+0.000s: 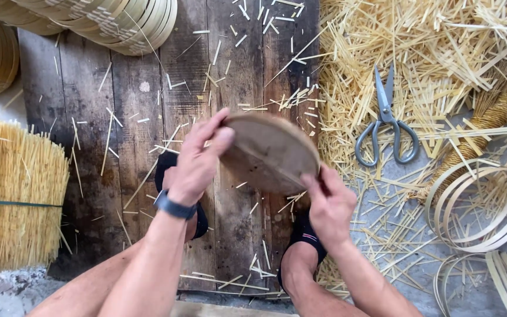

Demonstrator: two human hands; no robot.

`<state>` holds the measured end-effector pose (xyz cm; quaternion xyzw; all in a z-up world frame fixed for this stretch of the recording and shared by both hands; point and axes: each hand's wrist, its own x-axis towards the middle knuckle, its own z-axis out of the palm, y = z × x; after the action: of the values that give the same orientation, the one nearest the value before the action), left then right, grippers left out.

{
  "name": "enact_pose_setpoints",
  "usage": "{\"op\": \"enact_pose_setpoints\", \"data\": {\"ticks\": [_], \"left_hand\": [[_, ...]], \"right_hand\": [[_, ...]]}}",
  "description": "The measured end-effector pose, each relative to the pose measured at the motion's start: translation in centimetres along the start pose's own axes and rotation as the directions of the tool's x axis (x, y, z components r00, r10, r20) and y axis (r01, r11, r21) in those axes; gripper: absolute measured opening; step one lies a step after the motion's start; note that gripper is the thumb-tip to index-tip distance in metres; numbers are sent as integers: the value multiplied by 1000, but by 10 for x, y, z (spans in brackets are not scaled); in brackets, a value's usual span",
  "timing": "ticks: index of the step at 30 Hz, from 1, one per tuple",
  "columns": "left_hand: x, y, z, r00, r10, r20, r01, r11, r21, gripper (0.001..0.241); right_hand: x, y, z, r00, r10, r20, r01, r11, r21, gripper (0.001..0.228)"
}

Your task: The person sits on a low seat and assembles woven bamboo steamer lids. They trim excess bamboo strips from a round woven mat with scissors, fit a bent bamboo rim ring around the mat, press the assembly into a round wooden form, and set finished lids onto a stack.

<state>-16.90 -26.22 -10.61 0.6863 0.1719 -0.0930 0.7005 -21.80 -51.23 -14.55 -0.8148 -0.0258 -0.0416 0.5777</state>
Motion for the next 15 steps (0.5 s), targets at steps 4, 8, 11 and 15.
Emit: {"op": "enact_pose_setpoints", "data": {"ticks": [4, 8, 11, 15], "left_hand": [[45, -32, -2, 988, -154, -31, 154, 906, 394, 62], [70, -76, -19, 997, -54, 48, 26, 892, 452, 62], [50, -41, -53, 968, 202, 147, -236, 550, 801, 66], [5, -45, -49, 979, 119, -164, 6, 791, 612, 47]], "right_hand": [[-8, 86, 35, 844, 526, 110, -507, 712, 485, 29], [-8, 91, 40, 732, 645, 222, -596, 447, 667, 35], [-14, 86, 45, 697, 688, 202, -647, 481, 591, 33], [-34, 83, 32, 691, 676, 257, -675, 475, 565, 30]]}}
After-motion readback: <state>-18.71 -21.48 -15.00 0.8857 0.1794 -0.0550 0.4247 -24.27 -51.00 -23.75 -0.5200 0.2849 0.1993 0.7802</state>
